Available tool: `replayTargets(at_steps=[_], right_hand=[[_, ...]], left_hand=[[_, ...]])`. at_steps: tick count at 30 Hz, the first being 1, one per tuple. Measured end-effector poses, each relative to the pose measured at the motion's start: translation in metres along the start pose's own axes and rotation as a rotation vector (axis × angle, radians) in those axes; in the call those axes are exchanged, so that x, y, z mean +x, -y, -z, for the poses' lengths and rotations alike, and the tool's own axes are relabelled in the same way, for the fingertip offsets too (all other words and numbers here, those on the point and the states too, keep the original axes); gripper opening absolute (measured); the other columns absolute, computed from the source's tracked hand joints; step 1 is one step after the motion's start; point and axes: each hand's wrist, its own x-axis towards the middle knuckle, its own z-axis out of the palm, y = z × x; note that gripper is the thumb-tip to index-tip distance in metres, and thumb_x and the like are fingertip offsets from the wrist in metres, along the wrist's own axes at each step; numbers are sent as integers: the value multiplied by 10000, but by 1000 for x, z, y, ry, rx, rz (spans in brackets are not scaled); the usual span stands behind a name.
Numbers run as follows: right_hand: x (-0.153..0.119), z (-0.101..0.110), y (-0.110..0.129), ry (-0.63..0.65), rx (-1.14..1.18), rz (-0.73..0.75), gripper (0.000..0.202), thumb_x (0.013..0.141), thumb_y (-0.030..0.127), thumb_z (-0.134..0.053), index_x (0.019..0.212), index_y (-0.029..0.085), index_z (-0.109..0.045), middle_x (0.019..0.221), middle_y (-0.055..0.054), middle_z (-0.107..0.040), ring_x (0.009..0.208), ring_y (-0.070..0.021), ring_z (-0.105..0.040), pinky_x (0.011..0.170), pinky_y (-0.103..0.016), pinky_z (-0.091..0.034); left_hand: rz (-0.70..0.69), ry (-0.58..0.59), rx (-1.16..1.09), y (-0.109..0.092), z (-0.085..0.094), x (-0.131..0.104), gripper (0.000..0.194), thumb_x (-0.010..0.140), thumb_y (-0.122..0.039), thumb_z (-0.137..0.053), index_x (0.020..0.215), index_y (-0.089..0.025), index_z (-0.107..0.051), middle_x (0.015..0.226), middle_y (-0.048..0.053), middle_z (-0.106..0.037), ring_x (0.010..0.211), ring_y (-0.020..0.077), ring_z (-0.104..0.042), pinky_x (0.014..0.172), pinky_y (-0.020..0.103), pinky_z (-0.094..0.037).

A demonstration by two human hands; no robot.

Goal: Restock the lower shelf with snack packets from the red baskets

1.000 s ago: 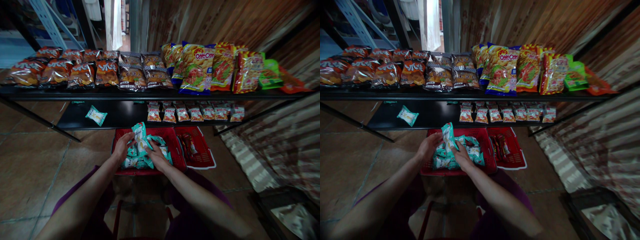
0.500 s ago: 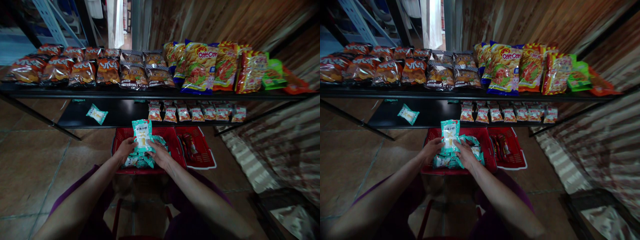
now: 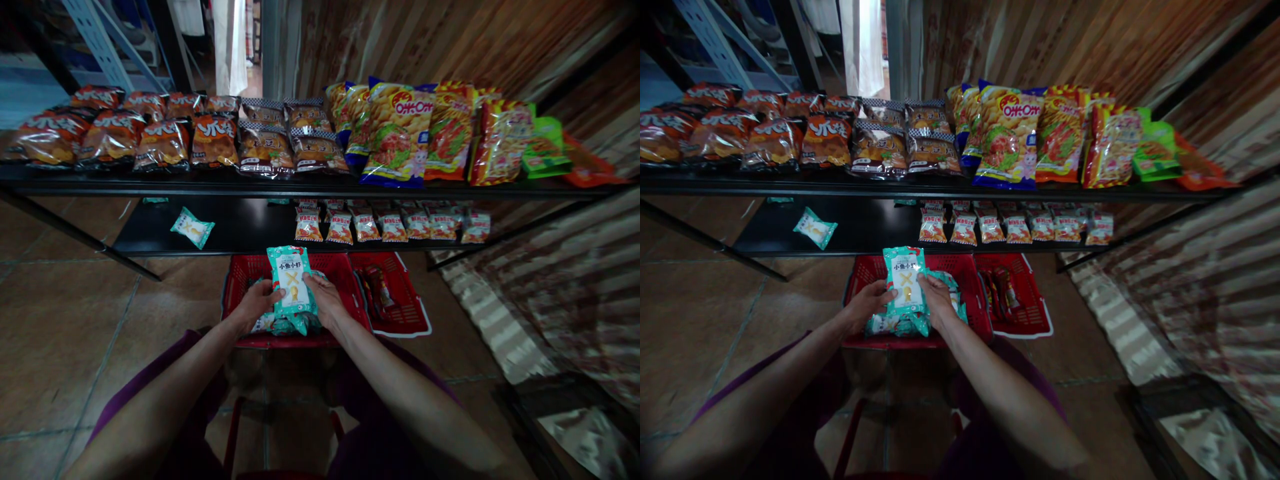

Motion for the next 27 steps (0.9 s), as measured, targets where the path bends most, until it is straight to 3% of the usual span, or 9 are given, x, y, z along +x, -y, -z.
replayTargets(at_steps=[7,16,22,27], right_hand=[[1,-1,-7,40,-44,22,327,605,430,-792,792,189,-673,724,-21,-739,659,-215,-691,633,-331,-569],[-1,-4,-10,98,-52,14,371,538,427,-821,781,188,-675,693,5,-720,693,-189,-681,670,-301,-537],[3,1,-14,36,-74,-29,372,500,293,-838,821,185,-683,742,10,-730,698,-157,-668,677,-275,-524],[6,3,-16,22,-87,-18,405,497,301,-832,851,182,-675,767,6,-733,697,-161,-667,658,-281,-525]], left_hand=[[-2,-88,-111,3,-2,3,386,646,-432,-772,871,-143,-651,819,82,-705,743,207,-660,621,288,-494],[-43,-208,-99,10,13,16,376,640,-442,-755,847,-143,-659,806,72,-706,674,173,-640,543,242,-455],[-55,-225,-111,5,16,19,296,662,-381,-748,827,-149,-665,845,84,-715,751,197,-651,592,258,-478],[-29,-198,-102,9,13,20,245,660,-310,-743,823,-154,-647,817,79,-712,773,216,-658,607,273,-485]])
